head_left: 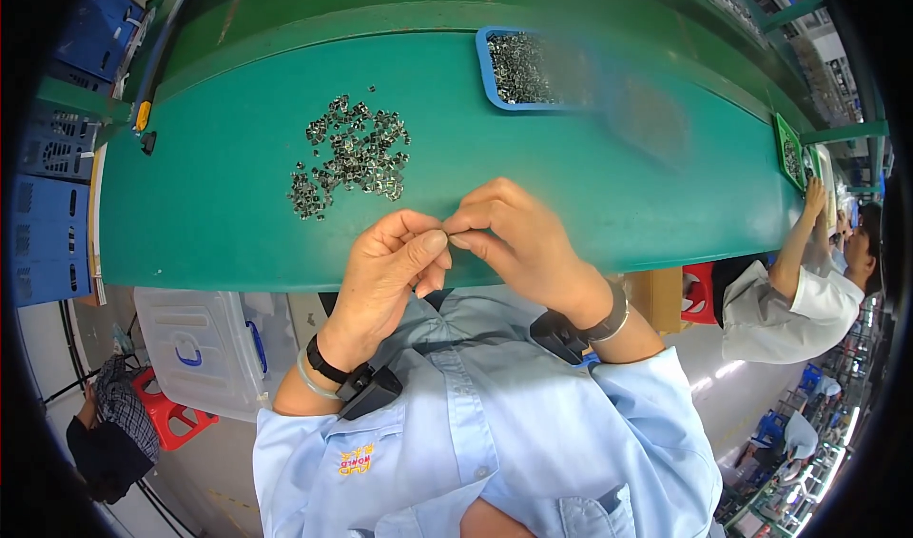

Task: The person picks up a small component from a pile on the table, joins it with another piece from a blue tray, and places the assembled unit into a different blue tray.

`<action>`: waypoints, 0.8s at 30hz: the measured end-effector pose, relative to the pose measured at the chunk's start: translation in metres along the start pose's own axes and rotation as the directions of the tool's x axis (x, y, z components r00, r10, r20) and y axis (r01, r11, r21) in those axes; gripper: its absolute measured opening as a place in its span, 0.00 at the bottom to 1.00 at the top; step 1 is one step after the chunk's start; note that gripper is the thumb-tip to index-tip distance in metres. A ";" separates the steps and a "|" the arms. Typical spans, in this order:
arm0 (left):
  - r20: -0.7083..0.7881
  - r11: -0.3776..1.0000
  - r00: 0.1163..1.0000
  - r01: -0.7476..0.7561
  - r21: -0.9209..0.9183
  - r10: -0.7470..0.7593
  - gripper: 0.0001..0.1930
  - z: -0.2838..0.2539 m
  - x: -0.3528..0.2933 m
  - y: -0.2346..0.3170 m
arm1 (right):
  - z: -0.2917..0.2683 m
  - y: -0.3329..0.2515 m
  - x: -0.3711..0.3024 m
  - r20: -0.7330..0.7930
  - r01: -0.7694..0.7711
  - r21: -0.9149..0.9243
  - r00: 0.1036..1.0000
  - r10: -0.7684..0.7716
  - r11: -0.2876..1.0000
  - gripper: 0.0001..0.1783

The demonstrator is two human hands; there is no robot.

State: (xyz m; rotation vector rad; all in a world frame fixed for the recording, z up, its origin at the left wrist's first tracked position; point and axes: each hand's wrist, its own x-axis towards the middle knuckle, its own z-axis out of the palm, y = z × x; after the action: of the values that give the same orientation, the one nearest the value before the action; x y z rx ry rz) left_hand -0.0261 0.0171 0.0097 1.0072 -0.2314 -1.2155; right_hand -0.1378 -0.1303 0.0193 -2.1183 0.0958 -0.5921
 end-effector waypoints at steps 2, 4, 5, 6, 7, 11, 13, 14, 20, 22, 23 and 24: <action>0.017 1.000 1.000 -0.022 0.012 0.022 0.06 0.000 0.000 -0.001 | 0.000 0.000 -0.002 -0.001 -0.032 0.051 0.999 0.032 0.998 0.09; 0.031 0.999 0.999 -0.035 0.010 0.034 0.06 0.000 0.001 -0.002 | 0.001 -0.001 -0.003 -0.011 -0.070 0.126 0.997 0.072 0.990 0.08; 0.045 0.999 0.998 -0.048 0.007 0.048 0.06 0.000 0.001 -0.003 | 0.002 -0.002 -0.004 -0.015 -0.088 0.163 0.996 0.092 0.983 0.08; 0.058 0.998 0.996 -0.061 0.004 0.061 0.06 0.000 0.001 -0.003 | 0.003 -0.002 -0.005 -0.015 -0.089 0.164 0.996 0.093 0.982 0.08; 0.057 0.998 0.997 -0.060 0.005 0.060 0.06 0.000 0.001 -0.003 | 0.004 -0.001 -0.006 -0.024 -0.087 0.187 0.995 0.093 0.979 0.08; 0.075 0.996 0.994 -0.087 0.022 0.085 0.06 0.000 0.000 -0.003 | 0.006 0.000 -0.008 -0.042 -0.079 0.224 0.995 0.091 0.971 0.08; 0.083 0.997 0.994 -0.076 0.024 0.074 0.06 0.000 0.001 -0.002 | 0.005 0.000 -0.008 -0.041 -0.073 0.207 0.996 0.083 0.976 0.08; 0.088 0.997 0.994 -0.071 0.025 0.069 0.06 0.000 0.001 -0.002 | 0.005 0.000 -0.007 -0.041 -0.072 0.207 0.996 0.083 0.976 0.08; 0.101 0.999 0.994 -0.047 0.009 0.046 0.06 0.000 -0.001 0.004 | 0.001 0.000 -0.004 -0.038 -0.023 0.148 0.999 0.029 0.989 0.07; 0.127 0.996 0.991 -0.039 -0.079 0.049 0.07 0.002 -0.003 0.005 | 0.001 -0.002 -0.003 -0.035 -0.029 0.172 0.999 0.036 0.985 0.07; 0.125 0.996 0.991 -0.042 -0.080 0.052 0.07 0.002 -0.004 0.005 | 0.002 -0.003 -0.002 -0.046 -0.036 0.199 0.998 0.046 0.979 0.07; 0.152 0.991 0.987 -0.035 -0.132 0.055 0.07 0.002 -0.003 0.003 | 0.002 -0.004 -0.002 -0.056 -0.043 0.226 0.997 0.057 0.973 0.08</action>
State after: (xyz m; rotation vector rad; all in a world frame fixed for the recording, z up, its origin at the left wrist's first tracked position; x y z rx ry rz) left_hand -0.0263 0.0189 0.0146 0.7925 -0.2926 -1.2530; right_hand -0.1393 -0.1259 0.0204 -1.8732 0.1111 -0.6097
